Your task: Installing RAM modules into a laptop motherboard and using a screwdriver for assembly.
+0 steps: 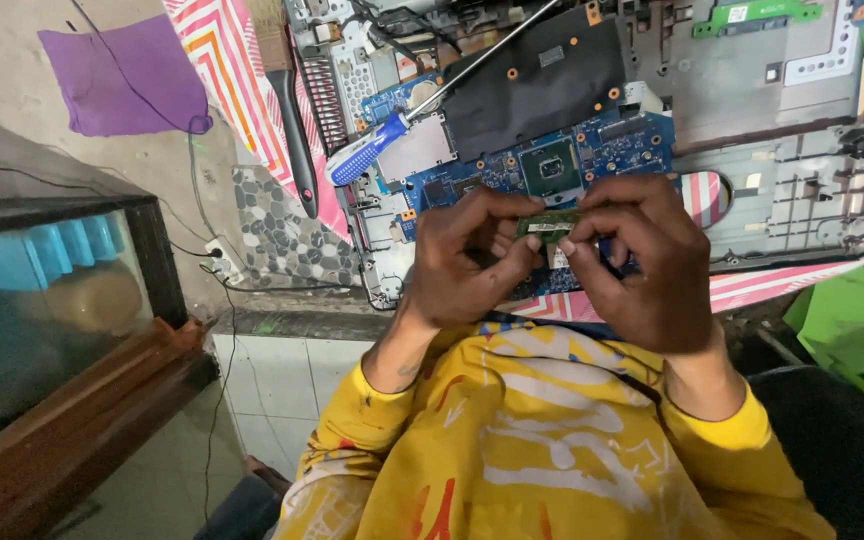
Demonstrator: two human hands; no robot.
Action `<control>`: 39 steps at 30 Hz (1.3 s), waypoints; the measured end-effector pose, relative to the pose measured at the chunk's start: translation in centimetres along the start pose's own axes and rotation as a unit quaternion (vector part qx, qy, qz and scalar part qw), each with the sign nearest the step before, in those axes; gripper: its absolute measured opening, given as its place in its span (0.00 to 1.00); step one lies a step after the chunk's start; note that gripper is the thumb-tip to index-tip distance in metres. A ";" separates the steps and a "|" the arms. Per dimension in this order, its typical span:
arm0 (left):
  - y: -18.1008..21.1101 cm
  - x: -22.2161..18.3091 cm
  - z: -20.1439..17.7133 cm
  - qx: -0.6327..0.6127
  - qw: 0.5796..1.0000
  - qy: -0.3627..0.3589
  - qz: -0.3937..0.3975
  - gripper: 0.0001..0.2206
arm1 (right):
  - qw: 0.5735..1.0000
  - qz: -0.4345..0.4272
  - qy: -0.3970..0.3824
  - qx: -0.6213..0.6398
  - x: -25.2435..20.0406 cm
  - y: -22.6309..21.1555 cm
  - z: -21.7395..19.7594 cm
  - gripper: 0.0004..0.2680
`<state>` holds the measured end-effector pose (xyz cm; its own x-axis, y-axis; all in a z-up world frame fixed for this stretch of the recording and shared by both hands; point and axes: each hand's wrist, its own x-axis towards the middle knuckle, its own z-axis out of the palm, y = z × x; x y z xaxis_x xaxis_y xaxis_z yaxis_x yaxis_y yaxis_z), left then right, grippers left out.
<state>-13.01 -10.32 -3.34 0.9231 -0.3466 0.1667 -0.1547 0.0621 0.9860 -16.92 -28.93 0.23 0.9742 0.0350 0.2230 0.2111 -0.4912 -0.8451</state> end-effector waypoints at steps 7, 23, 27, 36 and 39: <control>0.1 0.3 -0.4 -0.047 0.999 -0.023 -0.008 0.12 | 0.999 0.000 -0.019 0.026 -0.3 1.1 -0.3 0.04; 0.4 0.5 -0.7 -0.094 0.994 -0.038 -0.036 0.05 | 0.990 -0.052 0.109 0.073 -2.2 2.5 1.2 0.07; 0.5 0.6 -0.5 -0.085 0.995 -0.040 -0.034 0.05 | 0.990 -0.044 0.110 0.078 -2.3 2.8 1.3 0.09; 0.1 0.6 -0.5 -0.052 0.997 -0.041 -0.031 0.05 | 0.989 -0.025 0.103 0.105 -1.9 2.2 1.0 0.09; 0.6 0.8 -0.5 -0.033 0.999 -0.034 -0.016 0.05 | 0.987 -0.017 0.112 0.117 -2.1 2.8 1.2 0.09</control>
<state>-12.23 -10.12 -2.66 0.9009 -0.4115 0.1379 -0.1010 0.1104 0.9887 -18.27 -29.32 -3.21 0.9295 -0.1577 0.3335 0.2825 -0.2773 -0.9183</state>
